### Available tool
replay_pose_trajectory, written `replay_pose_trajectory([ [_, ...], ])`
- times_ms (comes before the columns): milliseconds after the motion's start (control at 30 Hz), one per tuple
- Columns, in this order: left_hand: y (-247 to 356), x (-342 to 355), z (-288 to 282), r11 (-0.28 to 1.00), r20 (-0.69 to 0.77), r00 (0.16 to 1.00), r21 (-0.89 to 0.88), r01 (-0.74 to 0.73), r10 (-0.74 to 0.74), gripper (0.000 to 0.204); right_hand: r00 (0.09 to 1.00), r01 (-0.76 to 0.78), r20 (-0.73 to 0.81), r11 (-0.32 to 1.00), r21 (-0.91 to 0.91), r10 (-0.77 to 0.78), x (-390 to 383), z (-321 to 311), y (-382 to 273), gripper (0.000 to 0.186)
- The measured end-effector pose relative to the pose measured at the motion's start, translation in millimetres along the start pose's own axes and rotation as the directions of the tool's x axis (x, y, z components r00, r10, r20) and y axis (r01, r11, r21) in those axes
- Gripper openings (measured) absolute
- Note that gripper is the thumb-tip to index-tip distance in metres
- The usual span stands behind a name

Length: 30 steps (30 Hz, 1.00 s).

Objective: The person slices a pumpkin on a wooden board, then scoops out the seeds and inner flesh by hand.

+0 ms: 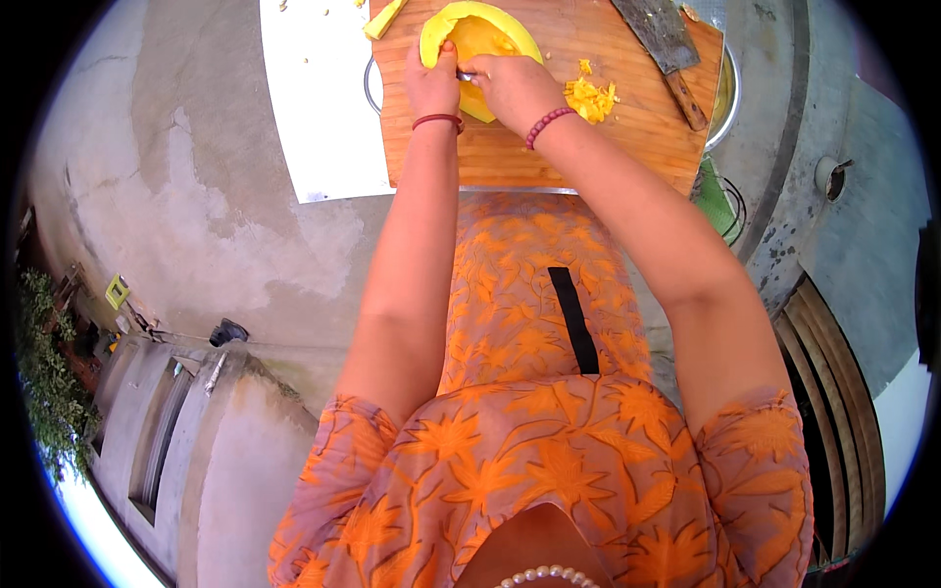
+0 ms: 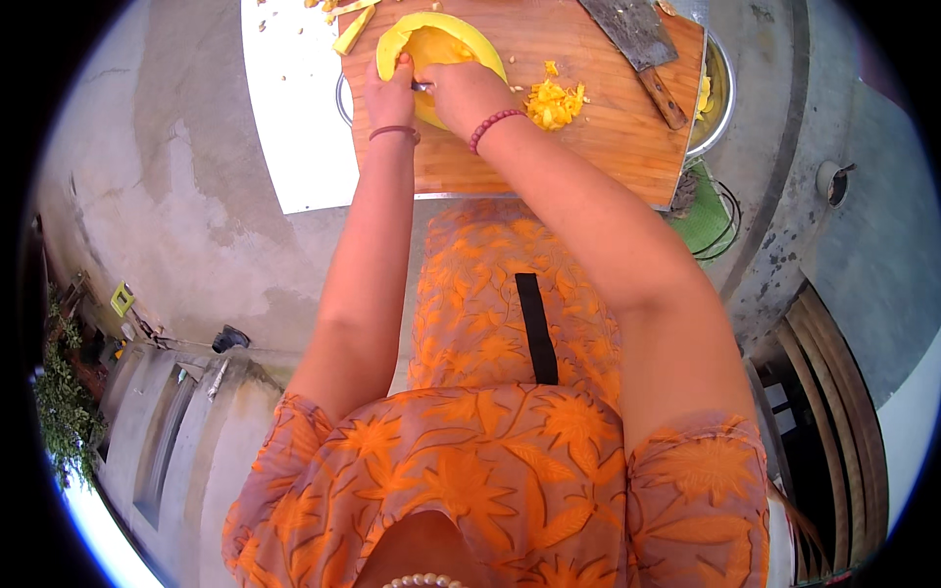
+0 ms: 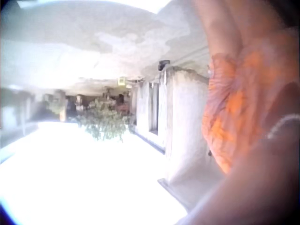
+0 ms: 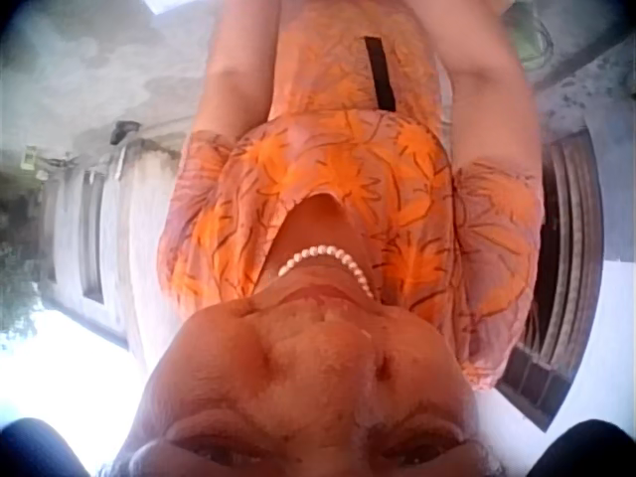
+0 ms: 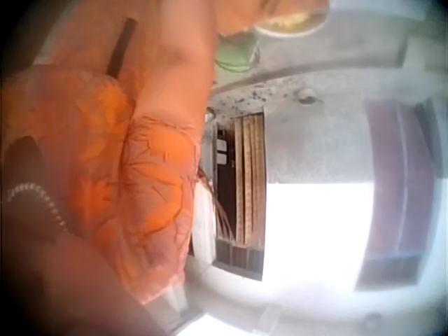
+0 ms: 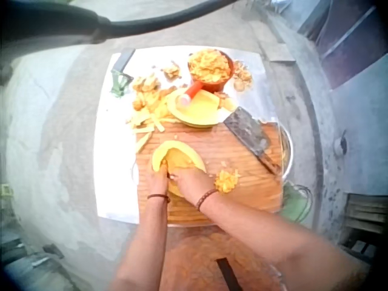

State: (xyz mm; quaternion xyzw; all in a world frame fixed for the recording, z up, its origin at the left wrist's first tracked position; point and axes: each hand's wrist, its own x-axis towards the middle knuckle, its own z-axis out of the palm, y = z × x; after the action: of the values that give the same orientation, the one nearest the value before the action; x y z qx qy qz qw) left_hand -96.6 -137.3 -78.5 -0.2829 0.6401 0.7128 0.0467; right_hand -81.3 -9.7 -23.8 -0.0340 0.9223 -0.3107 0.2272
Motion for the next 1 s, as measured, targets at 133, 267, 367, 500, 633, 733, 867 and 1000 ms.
replay_pose_trajectory([
  [133,8.1,3.8,-7.0,0.996,-0.003,0.999,0.079,-0.042,0.042,0.033,0.993,0.04,0.11,0.999,-0.018,-0.037,-28.9,-6.9,28.8,0.025],
  [267,7.9,9.1,-2.3,0.982,-0.018,0.996,0.167,-0.086,0.09,0.034,0.996,0.068,0.065,0.994,-0.083,-0.062,3.9,-14.3,5.9,0.026],
  [367,15.1,9.9,5.9,0.989,-0.004,1.0,0.15,-0.014,0.014,0.034,0.996,0.018,-0.09,0.999,0.04,-0.015,18.6,3.8,1.3,0.025],
  [500,17.4,8.5,-4.3,0.99,-0.038,0.999,0.135,0.036,-0.032,0.035,0.98,0.093,0.19,0.985,-0.146,-0.064,-15.2,-8.3,34.2,0.027],
  [633,10.8,12.8,0.6,0.977,0.001,0.997,0.199,-0.079,0.08,0.032,0.995,0.095,0.024,0.991,-0.098,-0.093,12.4,-13.0,3.5,0.025],
  [733,10.8,16.8,-1.3,0.948,0.028,0.993,0.293,-0.12,0.117,0.032,0.992,0.037,-0.119,0.998,-0.059,-0.044,21.0,-1.9,4.0,0.025],
  [867,17.5,21.3,0.7,0.952,-0.018,0.998,0.301,-0.053,0.061,0.035,0.991,0.127,0.05,0.988,-0.092,-0.123,-11.4,-7.1,40.2,0.023],
  [1000,8.6,26.6,11.7,0.975,-0.051,0.993,0.199,-0.095,0.107,0.035,0.996,0.08,-0.023,0.987,-0.138,-0.084,26.4,-18.7,8.9,0.024],
])
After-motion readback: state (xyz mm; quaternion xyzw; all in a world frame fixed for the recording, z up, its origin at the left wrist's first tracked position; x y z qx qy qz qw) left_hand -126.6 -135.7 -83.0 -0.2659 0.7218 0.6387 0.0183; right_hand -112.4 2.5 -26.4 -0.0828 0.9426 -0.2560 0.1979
